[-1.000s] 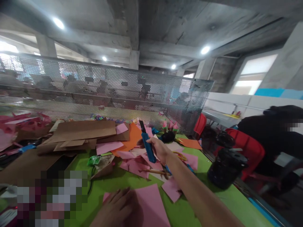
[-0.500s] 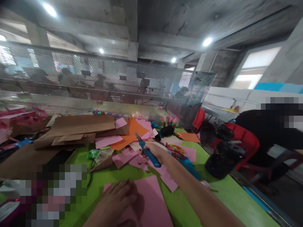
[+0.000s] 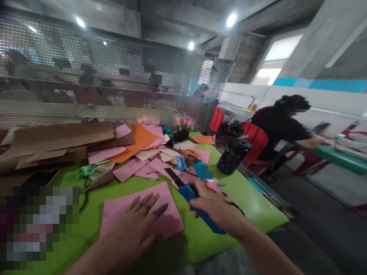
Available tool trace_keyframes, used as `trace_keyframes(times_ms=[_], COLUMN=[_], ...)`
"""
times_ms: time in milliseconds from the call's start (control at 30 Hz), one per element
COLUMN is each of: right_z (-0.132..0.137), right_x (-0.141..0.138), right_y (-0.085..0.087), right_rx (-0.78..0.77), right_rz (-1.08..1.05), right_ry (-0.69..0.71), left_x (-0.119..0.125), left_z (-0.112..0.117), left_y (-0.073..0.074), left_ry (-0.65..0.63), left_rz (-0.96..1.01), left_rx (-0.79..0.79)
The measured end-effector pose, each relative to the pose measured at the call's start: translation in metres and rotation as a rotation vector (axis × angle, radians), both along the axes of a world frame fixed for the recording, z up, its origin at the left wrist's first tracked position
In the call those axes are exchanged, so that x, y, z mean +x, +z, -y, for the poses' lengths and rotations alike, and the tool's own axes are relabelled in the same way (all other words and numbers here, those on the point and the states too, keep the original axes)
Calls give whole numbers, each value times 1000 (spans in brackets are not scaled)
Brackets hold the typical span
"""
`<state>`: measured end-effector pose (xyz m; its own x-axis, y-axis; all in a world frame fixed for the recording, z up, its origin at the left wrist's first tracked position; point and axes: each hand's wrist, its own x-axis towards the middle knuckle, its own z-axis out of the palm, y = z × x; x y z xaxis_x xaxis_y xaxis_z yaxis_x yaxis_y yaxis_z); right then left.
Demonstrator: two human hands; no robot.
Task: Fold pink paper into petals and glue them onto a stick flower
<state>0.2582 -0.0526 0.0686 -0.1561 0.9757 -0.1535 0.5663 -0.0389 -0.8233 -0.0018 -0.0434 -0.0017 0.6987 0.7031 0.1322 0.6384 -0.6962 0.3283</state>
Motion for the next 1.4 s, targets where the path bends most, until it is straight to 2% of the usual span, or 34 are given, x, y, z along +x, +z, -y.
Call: trace_keyframes(times_ms=[133, 233, 333, 567, 700, 867, 1033, 1133, 1400], right_z=[40, 60, 70, 62, 58, 55, 53, 54, 53], right_x=[31, 47, 55, 53, 48, 46, 48, 47, 44], right_y=[-18, -29, -37, -49, -52, -50, -48, -49, -47], right_rx=[-73, -55, -16, 90, 98, 86, 121, 86, 32], right_rz=[17, 108, 173, 395, 463, 478, 502, 521, 480], right_ry=[23, 16, 42, 58, 91, 101, 91, 100, 152], left_x=[17, 16, 9, 1, 3, 4, 3, 2, 4], left_z=[-3, -9, -14, -19, -18, -18, -18, -18, -16], left_y=[-13, -19, -18, -15, -14, -14, -23, -26, -22], left_ry=[32, 9, -5, 0, 23, 24, -10, -23, -13], left_rz=[0, -40, -68, -106, -100, -84, -61, -59, -75], left_rx=[36, 45, 68, 99, 105, 123, 140, 132, 100])
